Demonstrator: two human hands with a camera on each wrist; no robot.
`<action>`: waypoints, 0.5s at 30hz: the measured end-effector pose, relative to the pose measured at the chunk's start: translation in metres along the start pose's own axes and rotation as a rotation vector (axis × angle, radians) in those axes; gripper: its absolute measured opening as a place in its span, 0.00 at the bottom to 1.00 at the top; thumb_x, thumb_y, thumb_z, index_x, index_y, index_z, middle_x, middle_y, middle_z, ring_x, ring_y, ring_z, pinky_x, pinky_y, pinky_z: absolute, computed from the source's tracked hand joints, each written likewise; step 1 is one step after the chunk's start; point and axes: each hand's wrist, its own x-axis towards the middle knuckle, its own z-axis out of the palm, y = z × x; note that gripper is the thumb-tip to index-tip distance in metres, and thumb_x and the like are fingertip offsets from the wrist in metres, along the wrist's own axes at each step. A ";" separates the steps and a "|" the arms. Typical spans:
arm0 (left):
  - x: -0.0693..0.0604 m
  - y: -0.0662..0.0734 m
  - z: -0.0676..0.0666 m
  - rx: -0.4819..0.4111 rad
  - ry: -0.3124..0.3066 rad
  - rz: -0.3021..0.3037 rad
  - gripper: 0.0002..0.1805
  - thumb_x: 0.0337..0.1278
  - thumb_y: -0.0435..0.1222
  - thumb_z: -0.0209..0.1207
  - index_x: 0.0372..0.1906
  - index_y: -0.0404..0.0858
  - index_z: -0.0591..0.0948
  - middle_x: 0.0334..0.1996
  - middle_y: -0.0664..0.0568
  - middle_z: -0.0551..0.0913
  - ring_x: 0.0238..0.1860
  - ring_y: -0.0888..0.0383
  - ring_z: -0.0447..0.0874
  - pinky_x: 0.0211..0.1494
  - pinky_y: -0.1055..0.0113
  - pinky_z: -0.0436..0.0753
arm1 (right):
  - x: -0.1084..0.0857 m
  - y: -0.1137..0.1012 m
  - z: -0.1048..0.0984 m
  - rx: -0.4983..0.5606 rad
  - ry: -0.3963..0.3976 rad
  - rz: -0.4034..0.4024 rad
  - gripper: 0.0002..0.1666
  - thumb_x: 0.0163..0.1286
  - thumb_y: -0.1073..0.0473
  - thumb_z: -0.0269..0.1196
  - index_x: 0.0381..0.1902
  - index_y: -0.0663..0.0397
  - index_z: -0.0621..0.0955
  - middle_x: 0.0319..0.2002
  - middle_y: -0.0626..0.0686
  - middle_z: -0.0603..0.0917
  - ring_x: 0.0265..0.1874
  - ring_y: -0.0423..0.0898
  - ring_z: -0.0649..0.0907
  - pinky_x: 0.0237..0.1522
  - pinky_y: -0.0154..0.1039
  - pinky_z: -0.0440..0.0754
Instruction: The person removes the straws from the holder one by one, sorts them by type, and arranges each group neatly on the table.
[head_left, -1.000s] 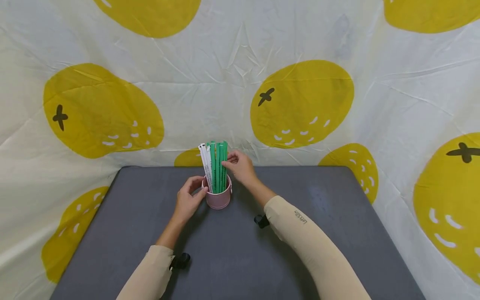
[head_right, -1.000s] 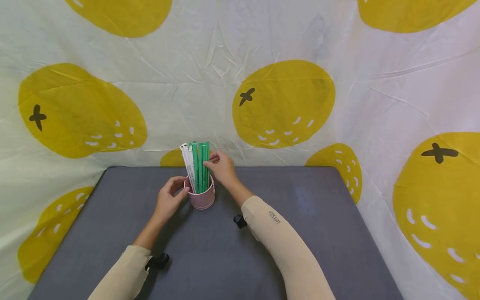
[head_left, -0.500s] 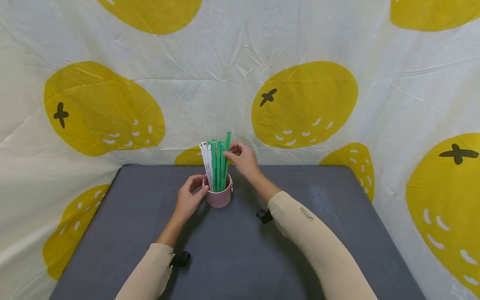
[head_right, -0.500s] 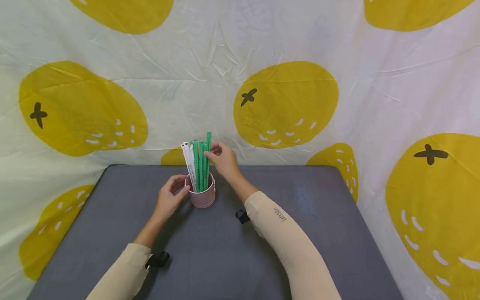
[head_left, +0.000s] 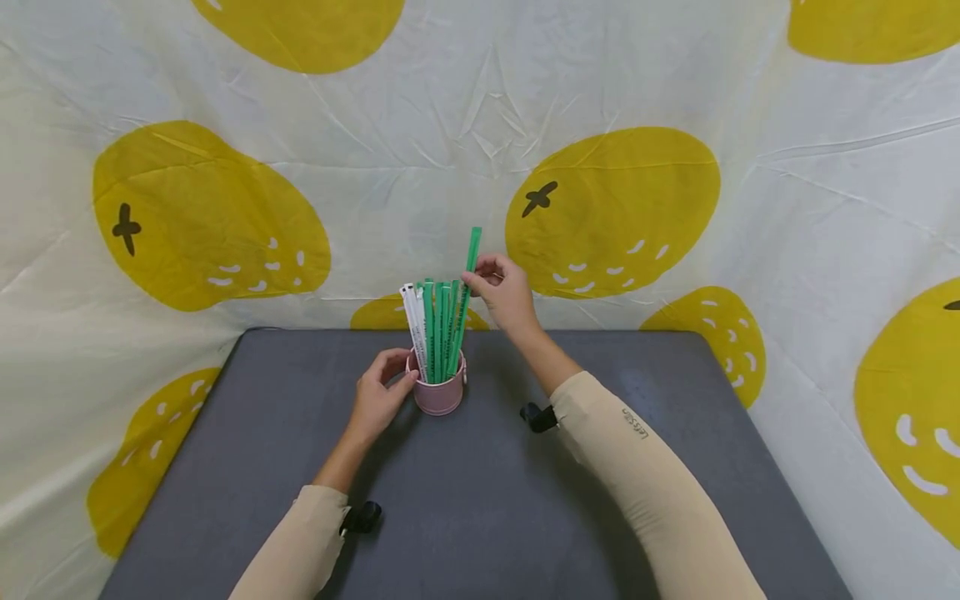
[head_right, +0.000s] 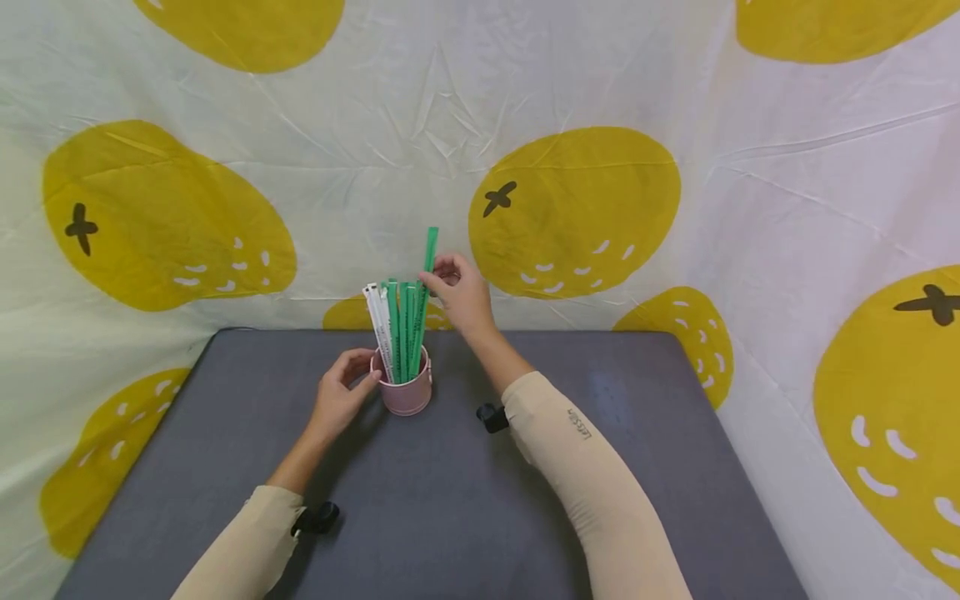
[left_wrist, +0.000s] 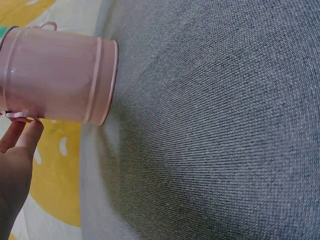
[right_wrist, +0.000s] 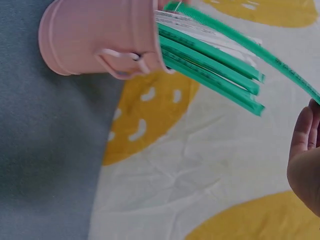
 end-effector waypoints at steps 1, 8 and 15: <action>0.000 0.000 0.000 0.003 0.002 0.007 0.23 0.63 0.32 0.69 0.61 0.32 0.78 0.58 0.35 0.83 0.61 0.39 0.83 0.60 0.61 0.84 | 0.001 -0.002 -0.003 0.007 0.008 -0.013 0.15 0.70 0.61 0.70 0.48 0.64 0.79 0.35 0.49 0.81 0.33 0.41 0.85 0.43 0.41 0.88; 0.002 0.001 0.003 0.010 -0.001 0.024 0.22 0.63 0.32 0.69 0.60 0.33 0.78 0.57 0.36 0.83 0.60 0.39 0.83 0.58 0.66 0.84 | 0.002 -0.009 -0.025 0.026 0.054 -0.042 0.15 0.70 0.61 0.70 0.48 0.65 0.80 0.34 0.46 0.83 0.31 0.39 0.84 0.41 0.41 0.88; 0.003 0.000 0.004 0.004 -0.005 0.001 0.23 0.63 0.32 0.69 0.61 0.32 0.78 0.58 0.35 0.83 0.61 0.39 0.83 0.61 0.59 0.84 | -0.009 0.012 -0.046 0.012 0.108 0.034 0.14 0.69 0.61 0.71 0.45 0.65 0.80 0.30 0.44 0.84 0.28 0.38 0.85 0.36 0.36 0.87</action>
